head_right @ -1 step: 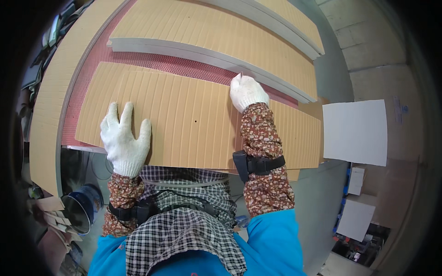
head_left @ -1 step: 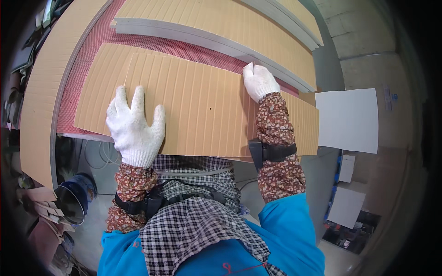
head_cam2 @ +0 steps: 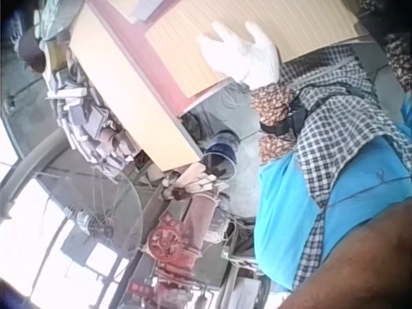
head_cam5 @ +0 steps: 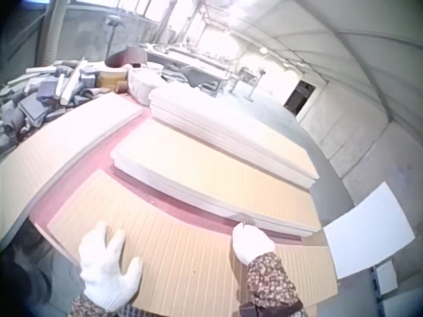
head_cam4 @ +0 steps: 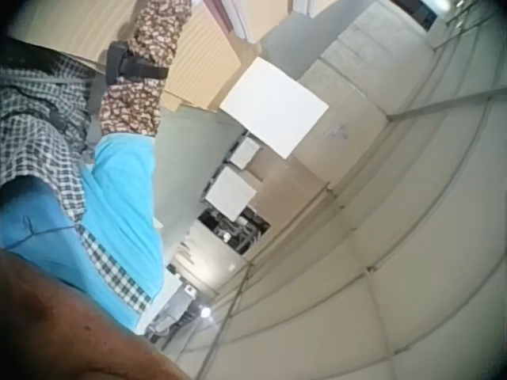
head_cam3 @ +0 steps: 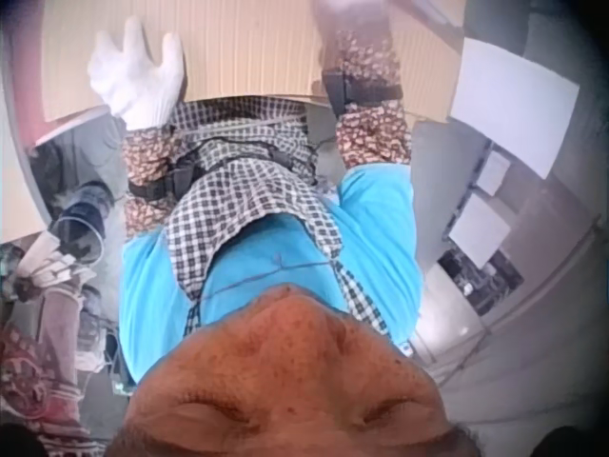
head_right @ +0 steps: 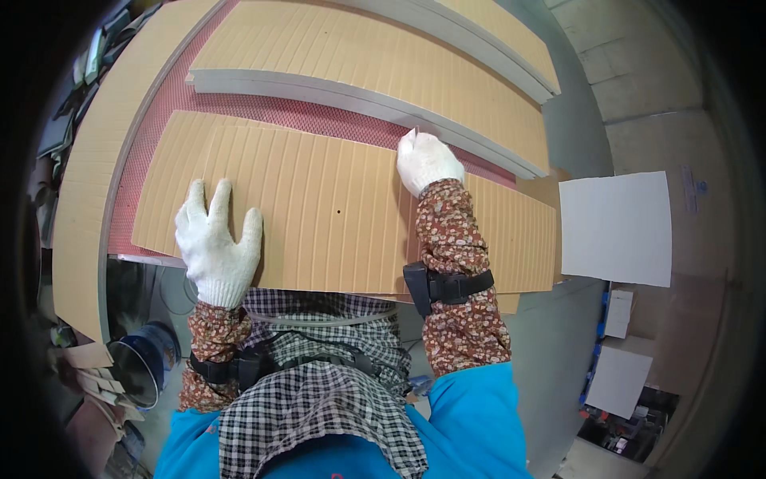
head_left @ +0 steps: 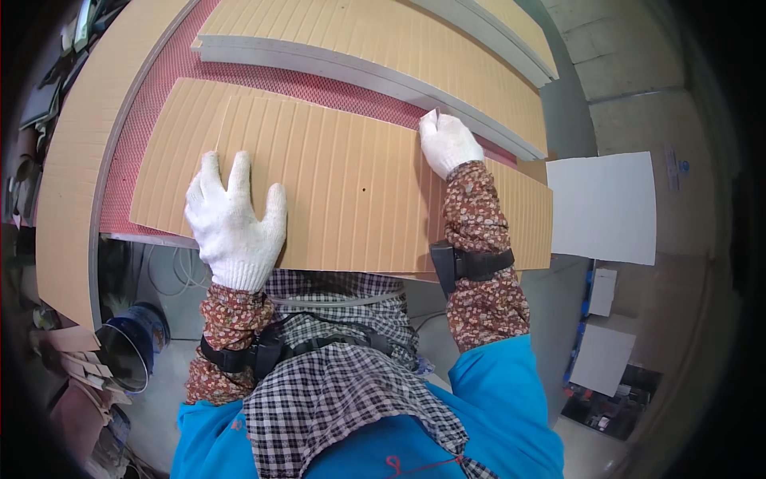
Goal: Sanding the edges and surfaces of wooden furniture panels using a hand sanding block.
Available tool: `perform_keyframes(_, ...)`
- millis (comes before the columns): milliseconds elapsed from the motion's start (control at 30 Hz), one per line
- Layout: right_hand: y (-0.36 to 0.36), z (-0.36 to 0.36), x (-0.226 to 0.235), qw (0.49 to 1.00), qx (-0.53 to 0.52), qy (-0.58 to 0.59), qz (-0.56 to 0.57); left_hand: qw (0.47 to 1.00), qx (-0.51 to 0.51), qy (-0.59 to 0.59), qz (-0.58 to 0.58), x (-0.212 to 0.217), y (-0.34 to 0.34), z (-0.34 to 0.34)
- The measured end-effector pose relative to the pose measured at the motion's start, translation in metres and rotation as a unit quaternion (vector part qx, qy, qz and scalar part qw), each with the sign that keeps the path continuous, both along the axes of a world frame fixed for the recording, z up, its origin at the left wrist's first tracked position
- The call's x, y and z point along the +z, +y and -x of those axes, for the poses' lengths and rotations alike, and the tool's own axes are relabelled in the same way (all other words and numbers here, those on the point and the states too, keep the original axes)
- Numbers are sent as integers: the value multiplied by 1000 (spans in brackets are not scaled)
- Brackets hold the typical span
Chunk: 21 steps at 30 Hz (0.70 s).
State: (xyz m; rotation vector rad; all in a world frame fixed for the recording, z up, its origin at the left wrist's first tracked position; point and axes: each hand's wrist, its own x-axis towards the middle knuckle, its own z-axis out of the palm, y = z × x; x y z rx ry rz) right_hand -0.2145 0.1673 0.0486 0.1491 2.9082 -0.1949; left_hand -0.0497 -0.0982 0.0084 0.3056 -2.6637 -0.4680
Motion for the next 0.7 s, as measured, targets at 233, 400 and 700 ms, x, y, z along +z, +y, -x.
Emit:
perform_keyframes(233, -3, -39, 8, 1000, -16, 22, -4, 1000, -7, 19, -6, -2, 2, 0)
perform_keyframes(400, 2, -82, 10, 1000, -19, -18, -8, 1000, 12, 15, 19, -4, 9, 2)
perform_keyframes(700, 45, -127, 11, 999, -44, 2, -7, 999, -22, -24, 2, 9, 39, 0)
